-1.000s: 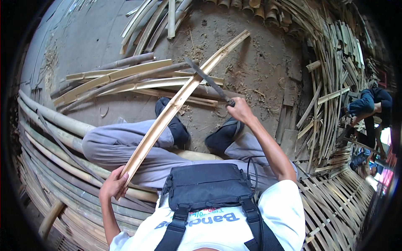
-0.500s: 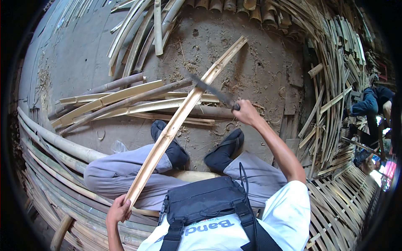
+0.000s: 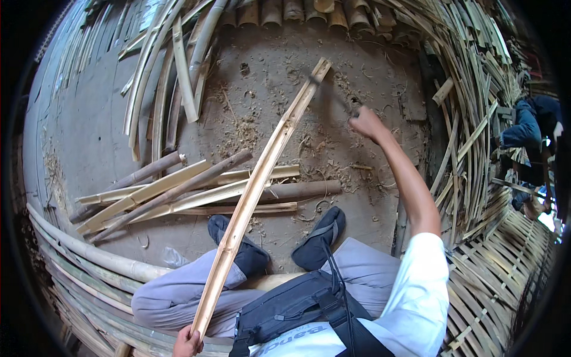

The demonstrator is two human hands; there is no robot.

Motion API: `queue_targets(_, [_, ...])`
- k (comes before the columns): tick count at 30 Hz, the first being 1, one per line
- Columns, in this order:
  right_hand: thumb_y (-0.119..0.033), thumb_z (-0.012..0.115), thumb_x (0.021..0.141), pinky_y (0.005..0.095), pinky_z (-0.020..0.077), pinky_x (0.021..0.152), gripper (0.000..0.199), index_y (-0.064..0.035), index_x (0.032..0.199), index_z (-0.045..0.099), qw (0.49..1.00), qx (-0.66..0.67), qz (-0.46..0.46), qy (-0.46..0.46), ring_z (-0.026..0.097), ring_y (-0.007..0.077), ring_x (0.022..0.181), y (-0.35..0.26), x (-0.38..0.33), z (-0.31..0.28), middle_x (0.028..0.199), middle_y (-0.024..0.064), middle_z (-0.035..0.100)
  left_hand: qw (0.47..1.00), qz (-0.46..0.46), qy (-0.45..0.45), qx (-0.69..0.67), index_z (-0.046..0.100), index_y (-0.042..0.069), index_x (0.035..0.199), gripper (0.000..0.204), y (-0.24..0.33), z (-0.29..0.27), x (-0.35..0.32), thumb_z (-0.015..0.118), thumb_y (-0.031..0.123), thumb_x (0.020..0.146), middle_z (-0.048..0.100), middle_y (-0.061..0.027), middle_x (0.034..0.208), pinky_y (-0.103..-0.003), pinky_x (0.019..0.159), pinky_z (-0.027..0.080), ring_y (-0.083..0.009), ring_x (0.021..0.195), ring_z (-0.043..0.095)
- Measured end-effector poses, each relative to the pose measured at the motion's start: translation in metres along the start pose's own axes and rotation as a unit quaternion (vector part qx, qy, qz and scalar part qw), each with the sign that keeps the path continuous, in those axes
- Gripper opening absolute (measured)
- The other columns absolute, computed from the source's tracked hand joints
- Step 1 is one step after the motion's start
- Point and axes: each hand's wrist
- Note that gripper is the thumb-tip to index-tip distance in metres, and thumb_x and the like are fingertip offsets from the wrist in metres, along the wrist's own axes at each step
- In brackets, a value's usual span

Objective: Using a machete to scrape and shave the surface of a bamboo strip.

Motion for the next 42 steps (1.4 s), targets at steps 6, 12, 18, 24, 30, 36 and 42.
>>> queue_targets(6, [-0.022,0.06,0.07,0.0438,0.0527,0.07,0.036,0.0097,0.086,0.065,0.985,0.095,0.138,0.039,0.068,0.0415,0.079,-0.002,0.029,-0.024,0.081,0.0318,0.064,0.998,0.021,-0.032,-0.043,0.058,0.007,0.102,0.019,0.046,-0.002,0.011,0.052,0.025,0.099,0.041,0.0058,0.06,-0.022,0.042,0.027,-0.0052,0.047,0.036])
queue_targets(12, [-0.023,0.06,0.071,0.0456,0.0507,0.078,0.044,0.0164,0.089,0.062,0.972,0.082,0.205,0.079,0.065,0.0439,0.091,0.043,0.029,-0.016,0.09,0.0346,0.064,0.998,0.041,-0.037,0.02,0.056,0.008,0.096,0.018,0.071,-0.003,0.029,0.052,0.025,0.099,0.041,0.005,0.057,-0.023,0.039,0.028,-0.0058,0.044,0.036])
queue_targets(18, [-0.027,0.064,0.075,0.0445,0.0507,0.078,0.043,0.0122,0.09,0.063,0.98,0.113,0.159,0.039,0.065,0.0424,0.093,0.054,0.012,0.02,0.09,0.0323,0.065,0.99,0.119,-0.035,0.074,0.056,0.005,0.12,0.032,0.101,0.0,0.112,0.051,0.028,0.099,0.045,0.0023,0.056,-0.024,0.037,0.031,-0.0068,0.042,0.04])
queue_targets(24, [-0.028,0.064,0.078,0.0418,0.0485,0.061,0.035,0.0072,0.076,0.061,0.969,0.143,0.158,0.126,0.065,0.0318,0.064,0.046,-0.02,0.034,0.066,0.0198,0.063,0.998,0.02,-0.001,0.052,0.056,0.0,0.098,0.018,0.071,0.002,0.015,0.053,0.018,0.096,0.045,-0.0013,0.059,-0.029,0.041,0.037,-0.0117,0.046,0.046])
queue_targets(30, [-0.026,0.066,0.081,0.0346,0.0416,0.048,0.03,0.001,0.07,0.057,0.975,0.164,0.076,0.126,0.054,0.0155,0.046,-0.036,-0.144,0.036,0.052,0.0061,0.053,0.992,0.099,-0.065,0.046,0.057,0.001,0.091,0.025,0.083,0.007,0.007,0.053,0.024,0.098,0.053,-0.0045,0.056,-0.027,0.038,0.039,-0.0126,0.041,0.051])
queue_targets(36, [-0.022,0.068,0.082,0.0323,0.039,0.047,0.028,0.0025,0.075,0.057,0.957,0.277,0.081,0.039,0.049,0.0112,0.046,-0.097,-0.27,0.047,0.049,0.0056,0.048,0.917,0.109,-0.327,-0.201,0.048,0.003,0.077,0.032,0.075,0.013,0.007,0.059,0.031,0.089,0.045,-0.0063,0.054,-0.027,0.037,0.036,-0.0118,0.043,0.045])
queue_targets(42, [-0.023,0.07,0.084,0.0354,0.0407,0.05,0.027,0.0023,0.088,0.063,0.968,0.243,-0.061,0.026,0.056,0.0172,0.052,-0.18,-0.342,0.058,0.059,0.016,0.059,0.956,0.201,-0.213,0.008,0.046,0.005,0.12,0.04,0.077,0.039,-0.004,0.054,0.036,0.097,0.041,0.0014,0.072,-0.021,0.047,0.035,-0.0053,0.056,0.039])
Point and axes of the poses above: each hand's wrist, its own x-axis towards the middle knuckle, its own z-axis out of the palm, y = z × x
